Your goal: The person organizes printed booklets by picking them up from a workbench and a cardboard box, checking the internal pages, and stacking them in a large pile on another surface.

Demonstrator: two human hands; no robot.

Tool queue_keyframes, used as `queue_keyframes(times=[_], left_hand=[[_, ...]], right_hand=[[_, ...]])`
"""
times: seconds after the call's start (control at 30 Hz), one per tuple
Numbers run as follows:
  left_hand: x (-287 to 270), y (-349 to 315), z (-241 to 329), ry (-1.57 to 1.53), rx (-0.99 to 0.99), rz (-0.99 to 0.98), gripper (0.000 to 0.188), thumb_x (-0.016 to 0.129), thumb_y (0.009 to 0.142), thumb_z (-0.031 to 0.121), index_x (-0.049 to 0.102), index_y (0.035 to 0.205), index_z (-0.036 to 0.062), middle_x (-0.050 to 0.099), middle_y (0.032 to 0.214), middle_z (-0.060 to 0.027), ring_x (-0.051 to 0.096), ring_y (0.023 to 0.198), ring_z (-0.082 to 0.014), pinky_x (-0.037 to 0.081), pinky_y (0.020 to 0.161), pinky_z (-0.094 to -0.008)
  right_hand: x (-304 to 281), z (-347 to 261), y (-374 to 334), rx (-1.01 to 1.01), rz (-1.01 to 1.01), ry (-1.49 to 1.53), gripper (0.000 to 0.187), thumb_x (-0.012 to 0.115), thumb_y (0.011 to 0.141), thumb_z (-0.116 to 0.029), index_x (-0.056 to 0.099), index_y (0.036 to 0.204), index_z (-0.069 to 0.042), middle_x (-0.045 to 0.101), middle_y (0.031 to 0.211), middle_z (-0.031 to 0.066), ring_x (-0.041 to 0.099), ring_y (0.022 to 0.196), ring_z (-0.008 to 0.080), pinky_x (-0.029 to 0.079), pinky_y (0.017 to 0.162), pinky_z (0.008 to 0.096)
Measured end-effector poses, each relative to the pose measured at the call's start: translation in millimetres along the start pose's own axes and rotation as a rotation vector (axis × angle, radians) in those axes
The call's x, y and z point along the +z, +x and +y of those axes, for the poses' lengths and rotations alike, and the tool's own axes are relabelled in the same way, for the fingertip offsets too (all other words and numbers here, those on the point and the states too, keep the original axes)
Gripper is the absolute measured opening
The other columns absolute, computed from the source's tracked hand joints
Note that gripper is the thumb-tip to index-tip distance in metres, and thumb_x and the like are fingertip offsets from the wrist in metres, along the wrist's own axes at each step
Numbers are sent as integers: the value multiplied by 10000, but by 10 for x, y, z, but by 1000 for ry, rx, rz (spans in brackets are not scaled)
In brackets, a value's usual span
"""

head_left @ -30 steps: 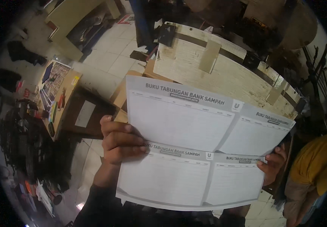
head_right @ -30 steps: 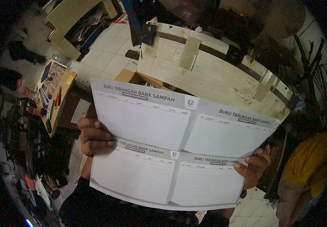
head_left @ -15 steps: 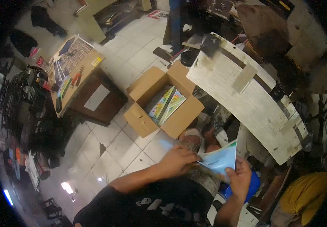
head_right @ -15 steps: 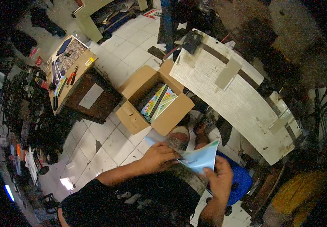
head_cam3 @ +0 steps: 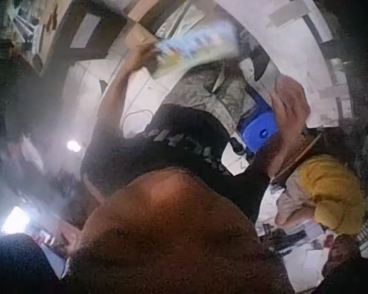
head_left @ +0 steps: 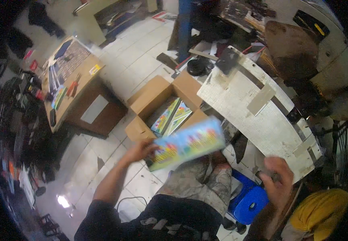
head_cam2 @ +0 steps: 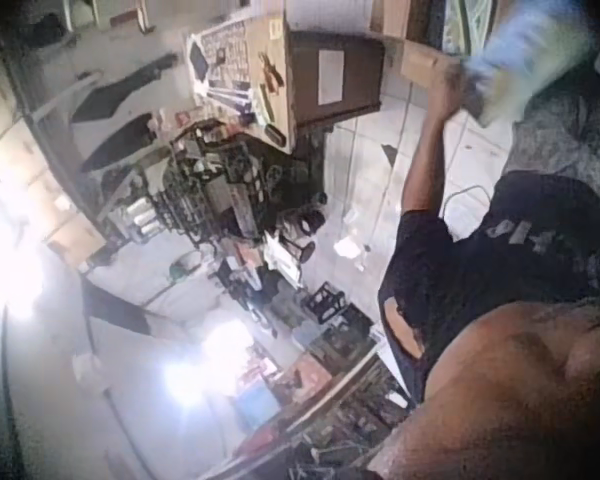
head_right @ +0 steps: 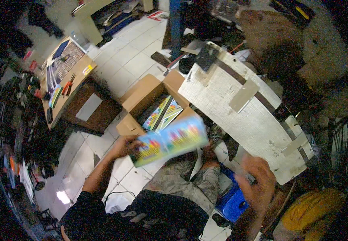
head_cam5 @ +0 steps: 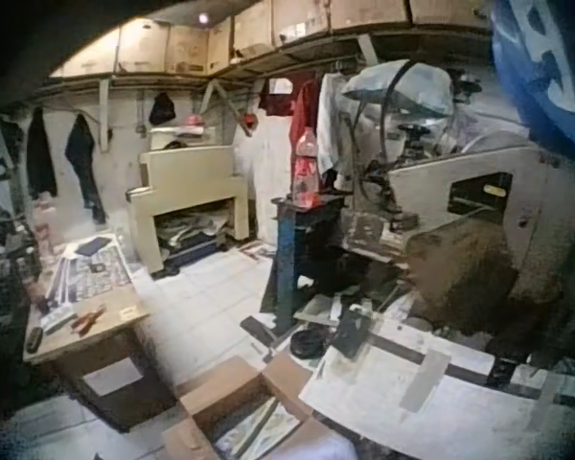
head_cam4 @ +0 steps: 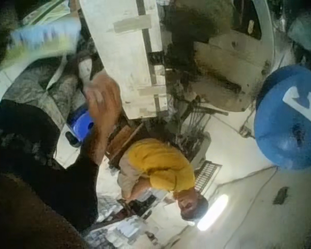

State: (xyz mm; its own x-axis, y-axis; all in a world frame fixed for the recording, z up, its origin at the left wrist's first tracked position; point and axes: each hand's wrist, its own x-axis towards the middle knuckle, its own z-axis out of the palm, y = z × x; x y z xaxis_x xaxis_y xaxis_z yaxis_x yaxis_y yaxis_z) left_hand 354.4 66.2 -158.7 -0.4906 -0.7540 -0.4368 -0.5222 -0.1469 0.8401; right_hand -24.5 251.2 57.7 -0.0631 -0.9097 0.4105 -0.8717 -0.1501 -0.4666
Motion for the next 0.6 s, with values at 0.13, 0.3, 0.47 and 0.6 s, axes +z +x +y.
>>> queue_keyframes(times=[0.13, 0.3, 0.47, 0.6], left_hand=[[-586, 1097, -1135, 94, -20, 145, 228, 661, 907, 238, 677, 975, 21, 663, 746, -52, 599, 687, -130, 483, 629, -306], [-459, 1863, -2165, 499, -232, 404, 736, 660, 819, 516, 461, 1320, 15, 509, 1248, -210, 471, 1155, -326, 387, 955, -442], [173, 1486, -1253, 565, 25, 712, 580, 696, 842, 374, 521, 1325, 106, 506, 1307, -200, 469, 1202, -389, 388, 1012, -502], [313, 1246, -1328, 573, 217, 777, 512, 709, 841, 264, 537, 1284, 72, 534, 1257, -198, 497, 1164, -395, 419, 980, -489]], right_hand=[[-432, -483, -71, -375, 168, 503, 281, 724, 789, -245, 689, 966, -30, 680, 1016, 153, 659, 873, 326, 514, 835, 419], [-430, -723, 144, -525, 71, 743, 272, 701, 813, -256, 684, 955, -25, 677, 994, 152, 657, 873, 329, 513, 842, 420], [-457, -783, -19, -513, 91, 760, 270, 678, 836, -268, 678, 944, -20, 675, 973, 151, 655, 872, 331, 512, 849, 422], [-513, -854, -28, -526, 90, 756, 273, 660, 855, -277, 674, 935, -16, 673, 955, 150, 653, 872, 333, 511, 855, 423]])
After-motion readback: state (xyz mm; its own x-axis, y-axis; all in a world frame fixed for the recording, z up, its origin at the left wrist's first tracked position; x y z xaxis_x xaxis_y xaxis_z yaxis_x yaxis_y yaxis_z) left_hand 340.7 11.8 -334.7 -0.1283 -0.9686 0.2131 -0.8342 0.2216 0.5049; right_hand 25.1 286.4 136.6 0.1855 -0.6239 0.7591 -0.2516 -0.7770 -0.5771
